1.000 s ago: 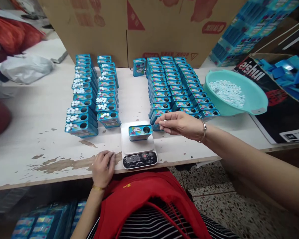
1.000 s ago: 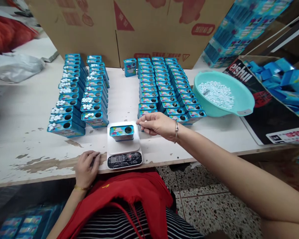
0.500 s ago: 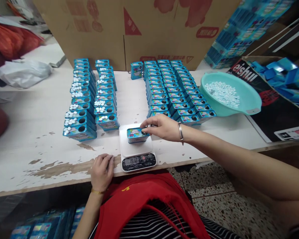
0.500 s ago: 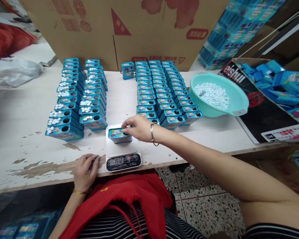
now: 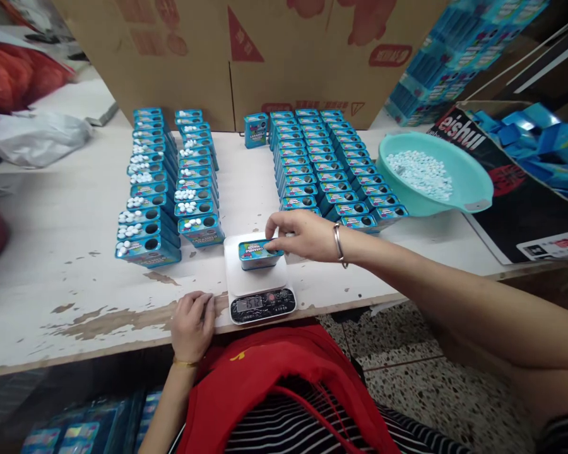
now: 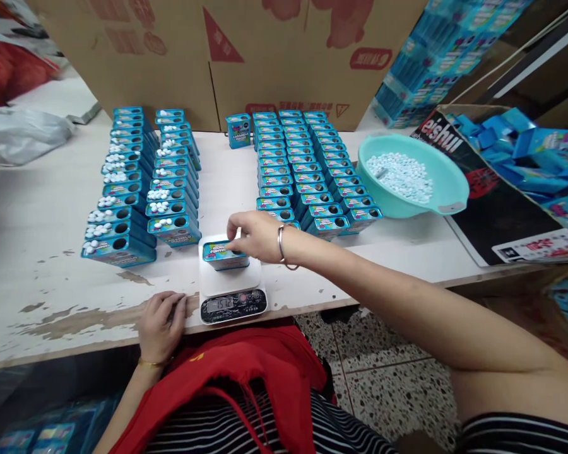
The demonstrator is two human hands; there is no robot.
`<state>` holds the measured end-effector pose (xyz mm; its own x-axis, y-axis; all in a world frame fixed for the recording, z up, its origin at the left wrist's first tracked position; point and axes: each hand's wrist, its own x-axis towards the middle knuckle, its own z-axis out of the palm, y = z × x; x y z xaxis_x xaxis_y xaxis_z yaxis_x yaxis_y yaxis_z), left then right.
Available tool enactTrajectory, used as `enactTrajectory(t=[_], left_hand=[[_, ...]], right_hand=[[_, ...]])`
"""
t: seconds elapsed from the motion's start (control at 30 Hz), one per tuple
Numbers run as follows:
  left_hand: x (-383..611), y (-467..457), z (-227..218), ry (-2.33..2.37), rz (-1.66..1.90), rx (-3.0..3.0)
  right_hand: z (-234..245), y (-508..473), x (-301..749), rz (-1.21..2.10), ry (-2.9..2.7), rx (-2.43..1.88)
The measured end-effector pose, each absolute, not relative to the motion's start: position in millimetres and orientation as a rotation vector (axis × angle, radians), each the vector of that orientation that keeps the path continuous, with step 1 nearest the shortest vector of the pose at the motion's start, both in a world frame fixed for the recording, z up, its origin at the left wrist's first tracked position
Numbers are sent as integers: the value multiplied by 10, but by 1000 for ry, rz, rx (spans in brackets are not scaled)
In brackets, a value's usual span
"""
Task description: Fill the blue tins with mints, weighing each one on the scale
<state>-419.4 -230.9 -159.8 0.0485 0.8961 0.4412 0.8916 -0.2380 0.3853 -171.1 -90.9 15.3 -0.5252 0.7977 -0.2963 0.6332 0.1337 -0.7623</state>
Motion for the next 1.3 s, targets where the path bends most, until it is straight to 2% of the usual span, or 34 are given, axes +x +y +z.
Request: enactTrajectory(t=[0.13, 0.23, 0.37, 0.8, 1.03, 1.3], left_hand=[[-4188, -2313, -1594, 1941, 949, 2250], [-4187, -2313, -1587, 1939, 951, 2254], [-4188, -2313, -1593, 1947, 946, 2233], [-4193, -2311, -1593, 1951, 959, 2240], [-4188, -2293, -1582, 1938, 979, 2259], [-4181, -2305, -1585, 1952, 955, 2261]], right_hand=[[95, -863, -1556, 1898, -1707, -1354], [82, -866, -1438, 2032, -1518, -1349], [84, -898, -1385, 1999, -1519, -1364], [43, -896, -1678, 1548, -1887, -1363], [120, -948, -1623, 1802, -1817, -1341], [119, -960, -1667, 1738, -1949, -1238]])
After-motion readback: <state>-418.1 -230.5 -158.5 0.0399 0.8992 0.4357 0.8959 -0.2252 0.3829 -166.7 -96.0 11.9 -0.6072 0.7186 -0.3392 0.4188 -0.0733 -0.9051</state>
